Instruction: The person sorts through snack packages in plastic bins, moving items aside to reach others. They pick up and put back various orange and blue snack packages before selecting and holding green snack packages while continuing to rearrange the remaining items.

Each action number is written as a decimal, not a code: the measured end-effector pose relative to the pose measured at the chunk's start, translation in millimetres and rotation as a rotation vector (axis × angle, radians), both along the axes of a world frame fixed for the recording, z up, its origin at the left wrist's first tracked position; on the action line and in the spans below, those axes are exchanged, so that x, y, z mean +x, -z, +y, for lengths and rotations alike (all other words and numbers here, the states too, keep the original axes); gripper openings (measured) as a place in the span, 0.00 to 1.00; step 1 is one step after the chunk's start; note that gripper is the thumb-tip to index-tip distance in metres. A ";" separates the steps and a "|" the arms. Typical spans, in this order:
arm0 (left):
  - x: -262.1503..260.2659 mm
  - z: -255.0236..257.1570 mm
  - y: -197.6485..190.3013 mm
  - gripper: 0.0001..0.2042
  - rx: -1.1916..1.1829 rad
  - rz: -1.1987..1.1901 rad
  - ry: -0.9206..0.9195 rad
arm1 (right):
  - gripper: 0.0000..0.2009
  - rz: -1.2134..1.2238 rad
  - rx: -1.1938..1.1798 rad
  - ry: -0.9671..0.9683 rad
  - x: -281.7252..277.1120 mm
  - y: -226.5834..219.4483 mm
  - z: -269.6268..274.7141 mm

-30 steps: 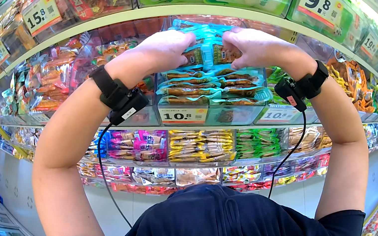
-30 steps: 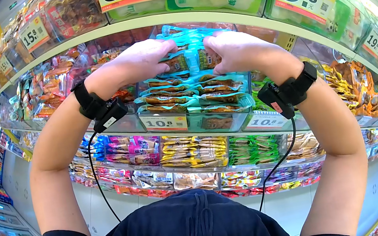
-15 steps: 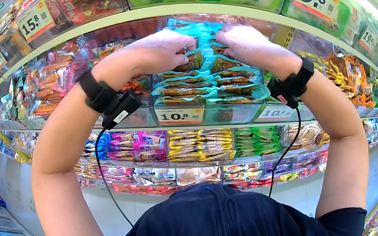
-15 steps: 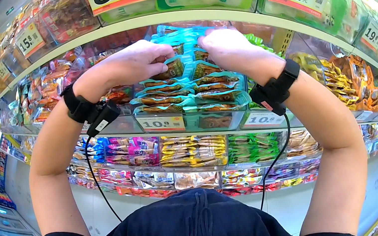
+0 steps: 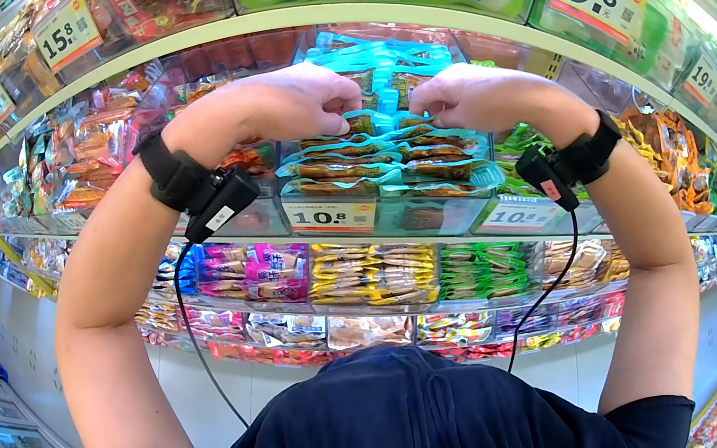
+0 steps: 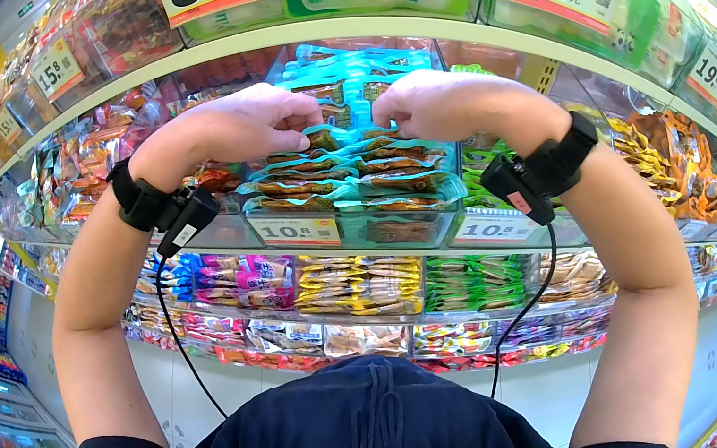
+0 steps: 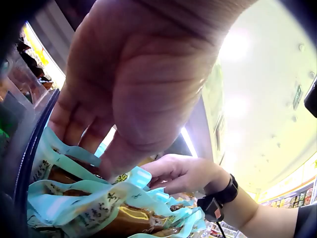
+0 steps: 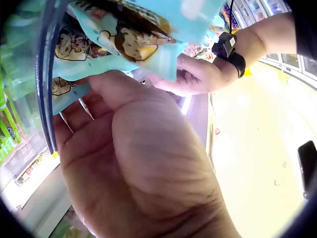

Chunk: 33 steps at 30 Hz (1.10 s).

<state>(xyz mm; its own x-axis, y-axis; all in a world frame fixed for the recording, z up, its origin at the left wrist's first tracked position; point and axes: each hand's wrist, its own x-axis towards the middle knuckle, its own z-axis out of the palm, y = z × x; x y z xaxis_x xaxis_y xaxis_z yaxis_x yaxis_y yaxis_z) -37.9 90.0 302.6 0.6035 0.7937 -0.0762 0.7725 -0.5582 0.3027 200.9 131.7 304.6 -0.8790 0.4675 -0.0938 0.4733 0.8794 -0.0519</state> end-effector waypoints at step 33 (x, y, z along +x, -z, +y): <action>3.1 42.9 13.9 0.16 0.348 0.164 0.107 | 0.24 0.138 0.147 0.364 -11.3 18.8 22.4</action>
<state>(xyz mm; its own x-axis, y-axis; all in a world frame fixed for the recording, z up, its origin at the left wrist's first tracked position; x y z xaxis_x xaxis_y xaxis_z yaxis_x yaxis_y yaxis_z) -34.9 132.9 288.7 0.6865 0.7223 0.0838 0.7266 -0.6857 -0.0416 189.6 154.1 285.8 -0.6534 0.7498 0.1041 0.7521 0.6586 -0.0234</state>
